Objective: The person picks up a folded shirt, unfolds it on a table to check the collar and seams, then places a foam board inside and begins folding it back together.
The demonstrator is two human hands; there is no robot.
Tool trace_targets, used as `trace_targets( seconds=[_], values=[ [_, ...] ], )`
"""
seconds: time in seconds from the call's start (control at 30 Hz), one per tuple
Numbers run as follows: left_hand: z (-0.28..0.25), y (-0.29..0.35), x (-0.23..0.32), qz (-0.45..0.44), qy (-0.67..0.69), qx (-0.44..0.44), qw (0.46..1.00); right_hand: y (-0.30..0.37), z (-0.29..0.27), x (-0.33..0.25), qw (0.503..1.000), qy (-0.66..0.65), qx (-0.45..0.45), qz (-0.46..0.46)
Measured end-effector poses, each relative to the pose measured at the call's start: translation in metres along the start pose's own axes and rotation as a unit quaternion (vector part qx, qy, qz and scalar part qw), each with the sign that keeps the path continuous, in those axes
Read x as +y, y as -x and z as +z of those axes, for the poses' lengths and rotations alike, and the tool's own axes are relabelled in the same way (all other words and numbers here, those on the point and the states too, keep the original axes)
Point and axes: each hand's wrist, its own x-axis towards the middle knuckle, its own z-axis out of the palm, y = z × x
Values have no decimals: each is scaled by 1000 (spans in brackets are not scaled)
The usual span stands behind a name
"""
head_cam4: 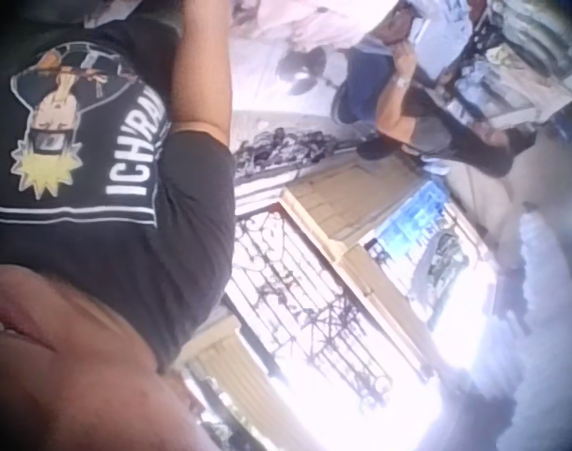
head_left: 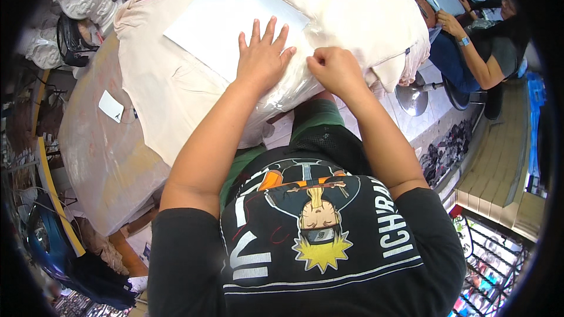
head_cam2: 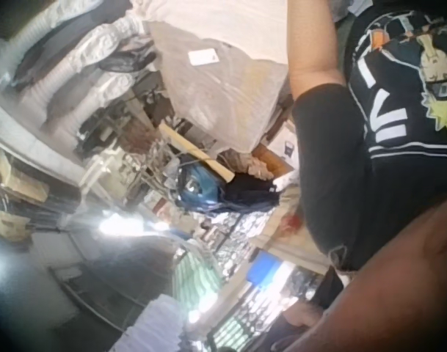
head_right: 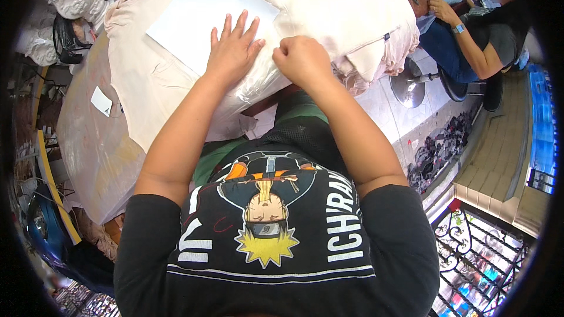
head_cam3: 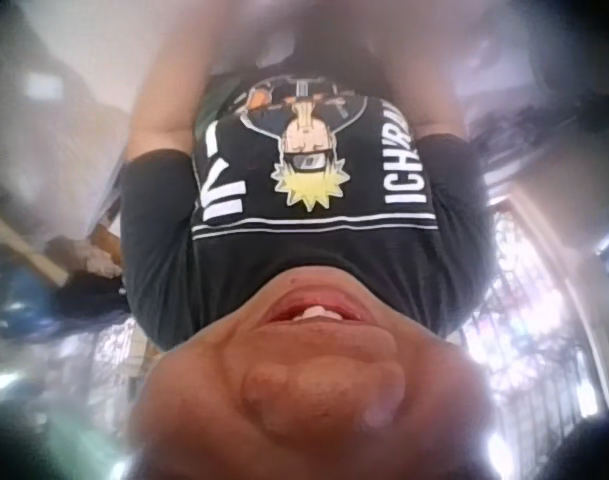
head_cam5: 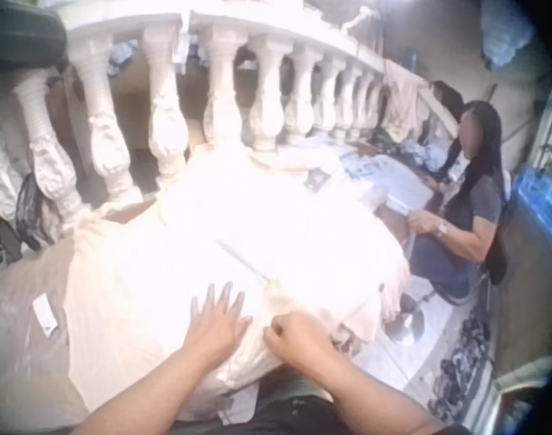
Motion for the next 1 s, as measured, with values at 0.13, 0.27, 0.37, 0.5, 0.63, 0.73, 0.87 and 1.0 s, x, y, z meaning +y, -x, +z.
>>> trace_targets(
  seconds=[0.13,0.27,0.37,0.5,0.63,0.73,0.87,1.0],
  values=[
    [2,1,0,-4,-7,-2,1000,20,-16,16,996,-54,13,68],
    [4,0,-2,2,-11,9,1000,32,-38,25,974,-127,-117,145],
    [7,-1,-3,0,-4,11,1000,28,-57,23,980,-140,-54,127],
    [-8,-6,0,-23,32,-24,999,1,-59,0,999,16,17,39],
    [-10,-14,10,7,29,8,1000,-16,-28,6,997,80,13,19],
    [6,-7,16,17,-10,3,1000,-10,-25,18,997,36,67,19],
    [5,-6,17,-10,0,-16,1000,17,-39,35,992,-70,41,92],
    [-4,-5,11,-19,97,14,995,38,-36,69,927,-319,-86,177]
  ],
)
